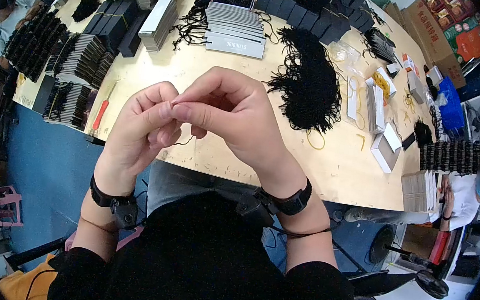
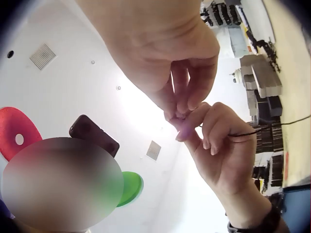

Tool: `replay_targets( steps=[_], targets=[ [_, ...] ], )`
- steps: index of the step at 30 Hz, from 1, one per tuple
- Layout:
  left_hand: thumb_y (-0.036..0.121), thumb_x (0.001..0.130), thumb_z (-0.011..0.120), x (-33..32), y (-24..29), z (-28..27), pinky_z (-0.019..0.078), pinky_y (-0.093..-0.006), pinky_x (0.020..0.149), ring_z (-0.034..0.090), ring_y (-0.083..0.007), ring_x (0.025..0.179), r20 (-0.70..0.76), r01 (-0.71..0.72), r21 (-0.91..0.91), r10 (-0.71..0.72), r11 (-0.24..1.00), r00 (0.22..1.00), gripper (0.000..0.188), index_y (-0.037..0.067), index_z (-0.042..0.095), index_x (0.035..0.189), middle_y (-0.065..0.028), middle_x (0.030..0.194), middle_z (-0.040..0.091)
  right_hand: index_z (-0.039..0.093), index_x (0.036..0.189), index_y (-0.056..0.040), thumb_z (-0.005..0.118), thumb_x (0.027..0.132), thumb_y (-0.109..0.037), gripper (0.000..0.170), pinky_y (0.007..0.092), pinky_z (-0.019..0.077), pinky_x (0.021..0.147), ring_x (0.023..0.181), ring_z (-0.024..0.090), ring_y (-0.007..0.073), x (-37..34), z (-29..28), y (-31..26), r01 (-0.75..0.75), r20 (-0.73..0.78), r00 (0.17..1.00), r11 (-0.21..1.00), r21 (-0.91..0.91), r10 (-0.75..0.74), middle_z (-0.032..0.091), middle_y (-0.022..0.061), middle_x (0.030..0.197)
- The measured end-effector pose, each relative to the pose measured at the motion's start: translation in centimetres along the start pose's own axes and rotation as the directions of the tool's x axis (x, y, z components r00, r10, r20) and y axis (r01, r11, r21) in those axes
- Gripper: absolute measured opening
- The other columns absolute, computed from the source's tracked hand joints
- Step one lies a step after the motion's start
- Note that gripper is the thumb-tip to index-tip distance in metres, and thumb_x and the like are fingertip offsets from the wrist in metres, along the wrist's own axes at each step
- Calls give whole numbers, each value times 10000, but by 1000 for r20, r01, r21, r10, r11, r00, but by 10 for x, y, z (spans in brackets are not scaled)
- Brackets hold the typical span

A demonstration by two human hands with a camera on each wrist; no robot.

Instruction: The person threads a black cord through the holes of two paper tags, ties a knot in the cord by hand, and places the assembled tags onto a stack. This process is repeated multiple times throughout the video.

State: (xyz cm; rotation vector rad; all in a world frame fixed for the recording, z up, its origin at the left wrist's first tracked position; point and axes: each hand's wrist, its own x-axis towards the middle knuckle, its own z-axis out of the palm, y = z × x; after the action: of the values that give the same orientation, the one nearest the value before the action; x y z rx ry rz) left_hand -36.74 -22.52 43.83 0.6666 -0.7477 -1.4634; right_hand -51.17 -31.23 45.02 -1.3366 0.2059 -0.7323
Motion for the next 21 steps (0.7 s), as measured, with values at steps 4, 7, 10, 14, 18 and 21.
replay_targets(
  steps=[4,7,10,14,18,21],
  targets=[
    [136,853,568,4,0,2,285,-132,451,447,-14,533,-136,-64,93,77,994,988,126,32,552,922,20,660,527,568,848,-22,628,812,-134,133,171,409,486,548,501,50,1,2,3,-80,-53,995,993,91,85,569,8,698],
    [101,839,581,4,-2,5,255,-139,451,379,3,516,-186,-224,425,327,877,927,156,23,566,974,39,682,511,564,856,-26,612,825,-153,139,167,386,467,522,465,39,2,-1,2,-141,-110,981,974,177,162,549,-5,694],
    [71,814,606,4,-7,-1,232,-149,449,315,10,518,-80,-259,636,396,727,915,182,24,580,988,58,696,489,570,852,-26,610,826,-154,137,164,365,456,520,448,31,1,-3,2,-156,-151,973,980,122,174,542,-11,693],
    [85,790,641,8,-11,-7,228,-150,449,300,18,530,-29,-260,782,451,566,892,131,22,612,901,69,683,485,575,848,-21,614,823,-150,137,160,354,458,526,440,27,0,-1,1,-148,-198,972,984,-95,127,543,-12,686],
    [90,791,642,8,-8,4,241,-152,459,327,17,539,-136,-177,679,360,712,923,109,7,617,858,62,673,516,583,878,-18,621,817,-142,143,160,353,465,516,430,27,-2,-4,6,-114,-195,975,993,-13,109,555,-9,692],
    [110,802,633,7,-6,7,260,-154,474,355,16,551,-186,-170,508,300,844,936,113,4,620,839,52,658,537,592,928,-16,634,806,-139,178,170,385,489,552,463,35,-4,-4,10,-81,-199,974,984,156,112,583,3,741]
  ],
)
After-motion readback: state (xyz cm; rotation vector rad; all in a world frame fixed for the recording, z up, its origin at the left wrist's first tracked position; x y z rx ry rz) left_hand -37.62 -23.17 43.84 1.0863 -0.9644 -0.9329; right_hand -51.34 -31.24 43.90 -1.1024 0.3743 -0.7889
